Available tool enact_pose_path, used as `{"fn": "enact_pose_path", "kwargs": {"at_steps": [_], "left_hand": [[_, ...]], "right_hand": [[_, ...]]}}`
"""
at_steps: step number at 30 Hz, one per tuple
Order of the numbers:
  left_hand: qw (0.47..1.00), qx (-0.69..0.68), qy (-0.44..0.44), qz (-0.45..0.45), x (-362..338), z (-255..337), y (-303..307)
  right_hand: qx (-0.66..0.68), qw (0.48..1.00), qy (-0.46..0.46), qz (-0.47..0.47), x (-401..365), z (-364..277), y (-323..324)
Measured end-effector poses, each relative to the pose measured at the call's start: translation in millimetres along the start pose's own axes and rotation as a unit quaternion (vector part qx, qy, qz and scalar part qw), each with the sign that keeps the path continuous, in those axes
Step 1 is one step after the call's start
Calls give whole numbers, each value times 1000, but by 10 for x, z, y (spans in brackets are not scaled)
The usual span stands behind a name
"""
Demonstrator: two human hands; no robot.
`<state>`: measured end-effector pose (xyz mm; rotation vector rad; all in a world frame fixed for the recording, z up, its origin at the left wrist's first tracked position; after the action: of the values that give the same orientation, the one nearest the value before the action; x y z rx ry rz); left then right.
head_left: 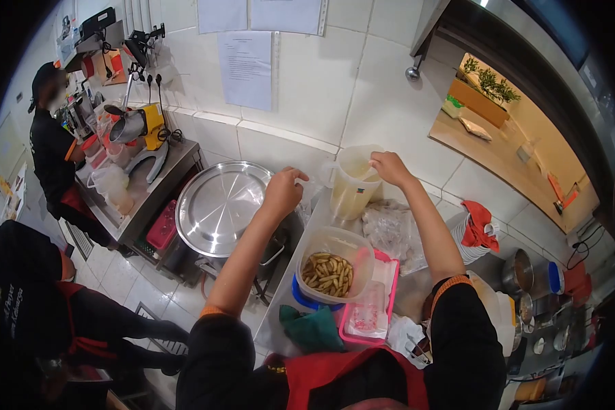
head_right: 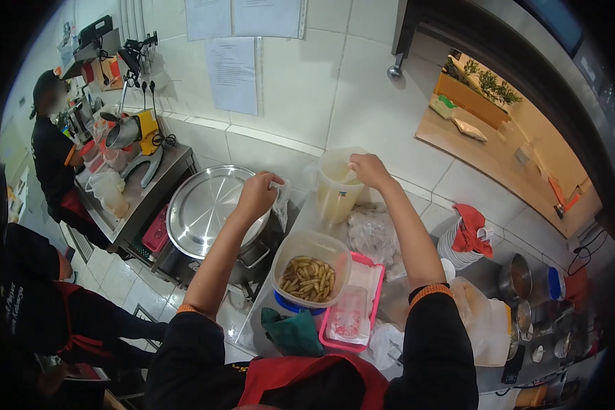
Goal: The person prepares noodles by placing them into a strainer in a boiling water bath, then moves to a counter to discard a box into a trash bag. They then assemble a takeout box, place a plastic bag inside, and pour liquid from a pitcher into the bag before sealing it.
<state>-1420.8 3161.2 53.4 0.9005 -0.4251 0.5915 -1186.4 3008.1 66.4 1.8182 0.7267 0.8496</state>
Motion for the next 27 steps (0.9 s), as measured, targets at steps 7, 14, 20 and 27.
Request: {"fn": "enact_pose_path", "kwargs": {"at_steps": [7,14,20,27], "left_hand": [[998,34,-43,-18,359,-67,-295],[994,23,-62,-82,713,-300,-768],[991,12,-48,-125,904,-224,-852],[985,13,-9,-169,1058,-108,-821]], "right_hand": [[168,982,-79,47,-10,349,113],[208,972,-110,-13,76,327,430],[184,975,-45,-112,121,-68,720],[10,990,8,-138,286,-333,818]]}}
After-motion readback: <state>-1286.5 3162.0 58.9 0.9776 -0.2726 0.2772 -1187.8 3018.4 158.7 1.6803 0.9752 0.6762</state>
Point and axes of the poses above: each hand's wrist, its own x-axis towards the middle knuckle, its own y-axis out of the back of the hand, z = x × y, the point moved 5 cm from there along x, towards the middle knuckle, and after that the axes turned 12 degrees about -y, right-handed, at the moved point
